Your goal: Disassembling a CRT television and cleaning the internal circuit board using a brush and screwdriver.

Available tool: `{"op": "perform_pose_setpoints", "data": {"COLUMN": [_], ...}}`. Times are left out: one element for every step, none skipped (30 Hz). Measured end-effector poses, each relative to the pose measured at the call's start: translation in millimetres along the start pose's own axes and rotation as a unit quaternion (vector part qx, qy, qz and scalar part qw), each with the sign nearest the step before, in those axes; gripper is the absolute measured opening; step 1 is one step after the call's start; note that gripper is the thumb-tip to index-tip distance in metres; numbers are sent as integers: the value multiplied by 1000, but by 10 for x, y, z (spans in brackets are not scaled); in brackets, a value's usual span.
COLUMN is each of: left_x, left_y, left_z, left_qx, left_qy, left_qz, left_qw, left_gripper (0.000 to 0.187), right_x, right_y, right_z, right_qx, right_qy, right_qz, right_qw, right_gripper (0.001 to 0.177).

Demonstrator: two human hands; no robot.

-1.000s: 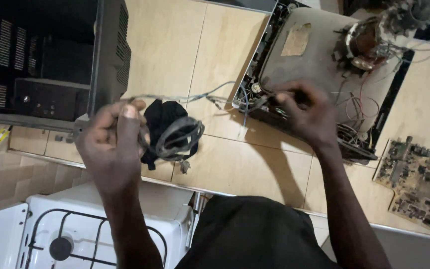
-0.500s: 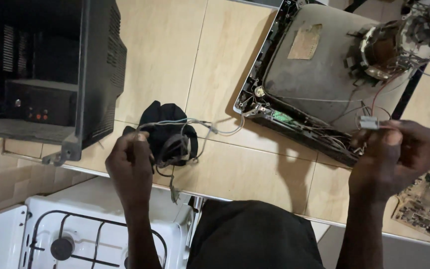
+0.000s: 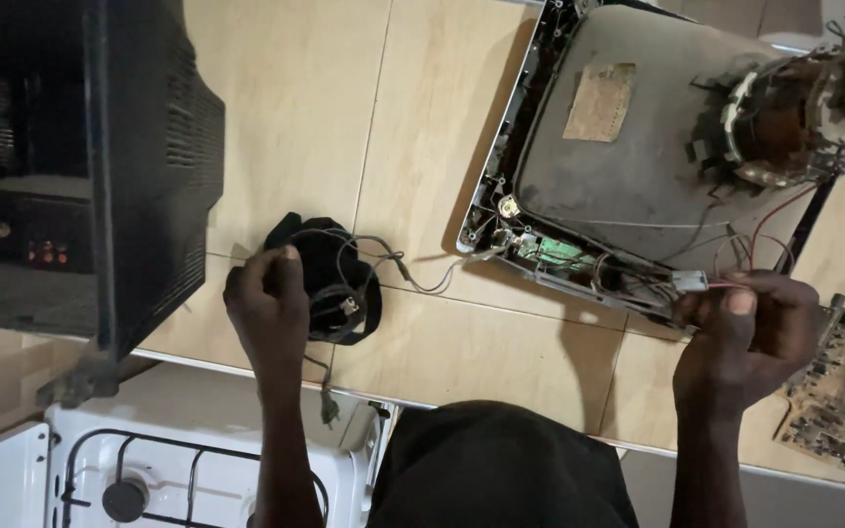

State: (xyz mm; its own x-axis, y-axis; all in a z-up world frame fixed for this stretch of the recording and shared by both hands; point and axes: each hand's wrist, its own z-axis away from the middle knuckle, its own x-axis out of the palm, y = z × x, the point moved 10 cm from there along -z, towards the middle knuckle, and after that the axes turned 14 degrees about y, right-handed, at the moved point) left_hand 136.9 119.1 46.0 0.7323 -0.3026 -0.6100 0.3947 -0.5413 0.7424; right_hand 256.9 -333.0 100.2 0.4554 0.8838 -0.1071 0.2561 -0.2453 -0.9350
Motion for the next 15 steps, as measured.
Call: {"op": "perform_pose_setpoints", "data": {"left_x": [29,89,144,185,281,366,378,428,471,456,407,329,341,488,595], "left_y": [16,6,-4,-44,-134,-220,-144,-121,-97,60,448,836,997,1245,1509], "left_z": [-41,-73,-98,-118,-106,-93,-108,-92,-69,-41,-66,-56,-41,87,249], "left_qx": [-1,-6,-12,-11,-28,-44,-43,-62,-81,-79,10,100,102,117,131], "left_qy": [-3,-22,-40,-42,-78,-114,-115,-140,-165,-166,-130,-91,-92,-187,-280], "left_qz": [-1,-26,-50,-51,-81,-112,-113,-125,-137,-139,-57,29,29,101,171], "left_qw": [1000,999,998,998,993,986,986,980,973,973,990,990,990,970,935], "left_gripper": [29,26,24,24,25,29,29,31,38,38,31,26,26,26,27], "right_x": [21,48,69,59,44,30,19,32,42,36,28,26,28,32,31], "right_y": [-2,-33,-67,-51,-25,3,5,0,-7,11,13,18,12,3,-9], "right_z": [-20,-27,-31,-35,-41,-49,-55,-49,-39,-38,-35,-44,-46,-49,-52], "right_qx": [2,-12,-26,-25,-15,-4,-2,-7,-12,-10,-11,-15,-15,-14,-13], "right_qy": [0,-5,-10,-9,-8,-8,-7,-20,-32,-31,-29,-27,-25,-28,-31], "right_qz": [3,15,27,28,25,21,21,29,37,37,25,13,12,10,8], "right_qw": [1000,1000,999,999,1000,1000,1000,999,999,999,999,999,1000,999,999], "right_gripper": [33,29,25,25,25,25,25,26,27,27,26,25,25,26,27]}}
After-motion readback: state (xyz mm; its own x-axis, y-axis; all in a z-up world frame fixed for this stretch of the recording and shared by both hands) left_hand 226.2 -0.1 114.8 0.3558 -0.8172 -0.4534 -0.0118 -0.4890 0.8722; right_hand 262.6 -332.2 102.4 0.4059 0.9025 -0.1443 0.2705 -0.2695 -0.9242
